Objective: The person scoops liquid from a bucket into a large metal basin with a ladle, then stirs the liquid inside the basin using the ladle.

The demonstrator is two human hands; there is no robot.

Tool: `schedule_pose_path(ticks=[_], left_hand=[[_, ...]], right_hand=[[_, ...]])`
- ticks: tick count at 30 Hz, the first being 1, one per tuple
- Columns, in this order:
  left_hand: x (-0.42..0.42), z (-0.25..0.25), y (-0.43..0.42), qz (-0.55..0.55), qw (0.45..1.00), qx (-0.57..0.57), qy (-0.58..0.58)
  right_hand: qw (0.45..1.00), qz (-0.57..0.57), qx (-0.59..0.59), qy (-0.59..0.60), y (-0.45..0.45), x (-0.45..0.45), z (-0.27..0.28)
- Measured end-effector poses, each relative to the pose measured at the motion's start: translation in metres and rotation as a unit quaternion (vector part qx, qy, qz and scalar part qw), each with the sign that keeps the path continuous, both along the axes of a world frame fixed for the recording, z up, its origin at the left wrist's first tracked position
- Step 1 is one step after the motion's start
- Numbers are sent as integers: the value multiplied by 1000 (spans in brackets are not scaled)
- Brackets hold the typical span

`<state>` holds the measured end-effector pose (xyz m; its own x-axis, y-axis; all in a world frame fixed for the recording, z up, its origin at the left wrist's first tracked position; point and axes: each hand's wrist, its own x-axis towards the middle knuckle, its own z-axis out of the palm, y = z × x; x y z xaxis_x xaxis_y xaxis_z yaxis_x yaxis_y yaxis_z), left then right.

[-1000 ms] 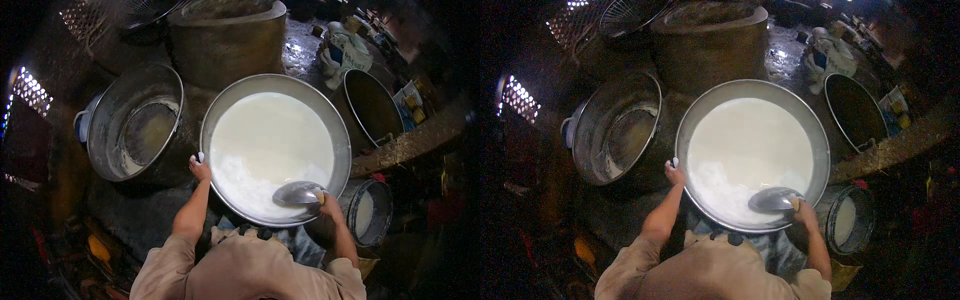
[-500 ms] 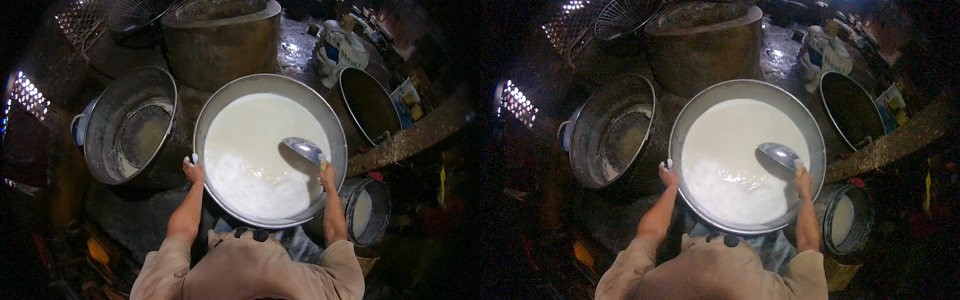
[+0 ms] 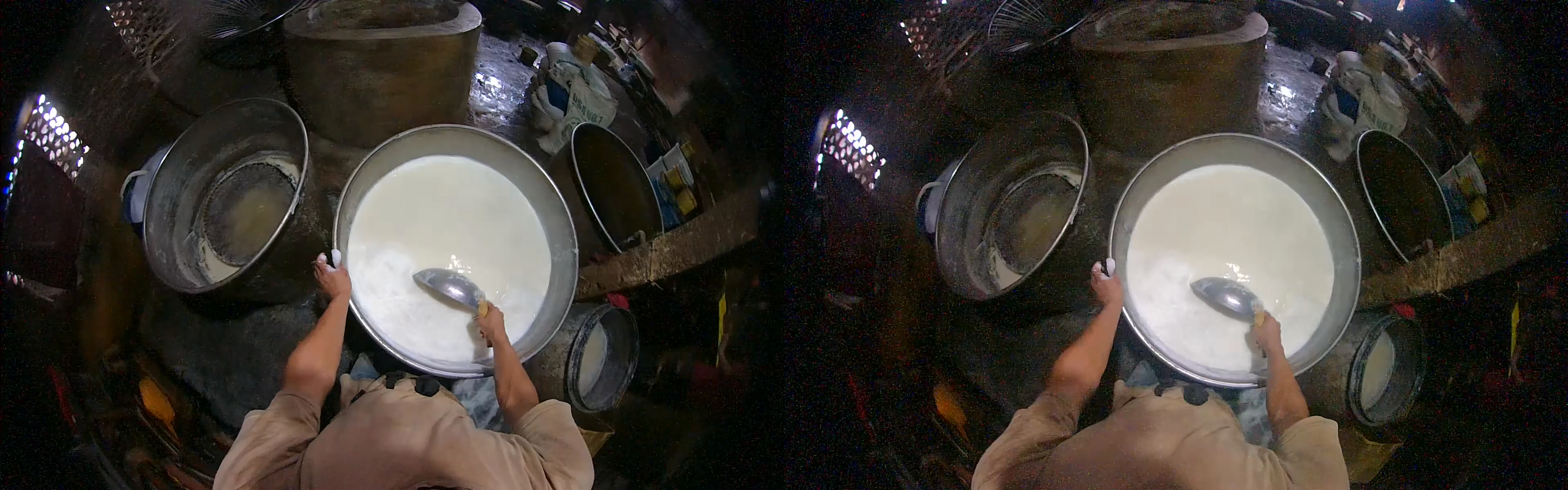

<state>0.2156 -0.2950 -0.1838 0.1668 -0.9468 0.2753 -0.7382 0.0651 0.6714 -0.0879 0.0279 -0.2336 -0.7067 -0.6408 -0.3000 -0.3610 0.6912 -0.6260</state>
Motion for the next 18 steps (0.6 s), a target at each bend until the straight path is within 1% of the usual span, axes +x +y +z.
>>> schedule_pose_path(ticks=[1, 3, 6, 7, 10, 11, 14, 15, 17, 18], left_hand=[[0, -8, -1, 14, 1000, -12, -17], [-2, 5, 2, 3, 1000, 15, 21], [-2, 22, 7, -3, 998, 38, 56], [-2, 25, 8, -3, 997, 43, 65], [-3, 12, 8, 12, 999, 25, 42], [-2, 5, 7, 2, 999, 13, 51], [-1, 10, 7, -10, 998, 21, 66], [-2, 12, 10, -8, 999, 3, 49], [-2, 10, 10, -18, 998, 4, 61], [-1, 9, 11, -23, 997, 5, 67]], right_hand=[[1000, 7, -2, -12, 1, 9, -5], [999, 14, 12, -38, -6, 32, 11], [990, 4, 39, -134, -17, 68, 61], [995, 40, 19, -91, -13, 74, 50], [984, 22, 61, -166, -27, 101, 119], [982, 17, 42, -183, -28, 105, 131], [981, 32, 29, -192, -42, 105, 184], [981, 56, 26, -186, -48, 98, 197], [977, 80, 22, -197, -63, 80, 223], [980, 94, 46, -171, -79, 74, 246]])
